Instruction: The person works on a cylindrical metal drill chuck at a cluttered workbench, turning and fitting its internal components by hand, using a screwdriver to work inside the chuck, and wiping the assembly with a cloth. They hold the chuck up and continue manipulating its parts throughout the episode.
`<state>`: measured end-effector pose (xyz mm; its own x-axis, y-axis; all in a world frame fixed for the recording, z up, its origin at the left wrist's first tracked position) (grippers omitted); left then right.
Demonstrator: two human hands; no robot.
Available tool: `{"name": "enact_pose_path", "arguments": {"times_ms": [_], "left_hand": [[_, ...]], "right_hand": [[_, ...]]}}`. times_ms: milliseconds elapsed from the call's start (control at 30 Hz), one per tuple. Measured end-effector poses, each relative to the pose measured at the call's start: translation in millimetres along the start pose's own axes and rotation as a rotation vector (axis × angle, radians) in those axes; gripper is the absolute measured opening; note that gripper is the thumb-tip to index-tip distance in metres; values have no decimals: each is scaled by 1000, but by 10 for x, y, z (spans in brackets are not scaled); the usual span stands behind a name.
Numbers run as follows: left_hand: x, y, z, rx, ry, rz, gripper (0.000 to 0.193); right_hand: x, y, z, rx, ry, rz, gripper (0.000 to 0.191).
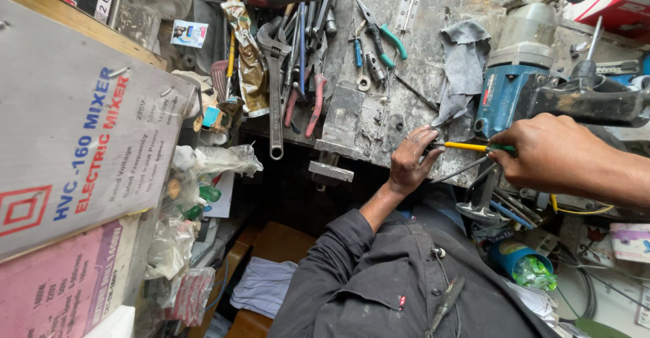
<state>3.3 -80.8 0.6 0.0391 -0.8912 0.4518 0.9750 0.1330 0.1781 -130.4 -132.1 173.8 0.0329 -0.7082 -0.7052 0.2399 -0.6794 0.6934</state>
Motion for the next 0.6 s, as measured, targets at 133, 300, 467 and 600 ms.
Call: {"name": "enact_pose_path", "arguments": {"times_ms": [133, 300, 467, 600], "left_hand": [[18, 26, 49, 14, -52, -32, 36], [30, 36, 43, 7, -7, -12, 33], [-26, 31, -35, -5, 52, 4, 40], [-16, -32, -138, -119, 129, -30, 52]], "right_hand": [[125, -187, -160, 40, 64, 9, 37], [383, -206, -137, -61, 61, -94, 35], [193, -141, -226, -186, 125, -102, 33], [-226, -115, 206, -155, 2, -81, 41]]}}
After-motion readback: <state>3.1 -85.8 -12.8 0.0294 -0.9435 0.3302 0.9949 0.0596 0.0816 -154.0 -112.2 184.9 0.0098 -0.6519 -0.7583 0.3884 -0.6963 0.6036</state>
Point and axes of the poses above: each hand's wrist, its own x-axis towards the middle knuckle, its own y-axis out of the back of the hand, z = x × y, the point moved 8 cm from there along x, towards the middle knuckle
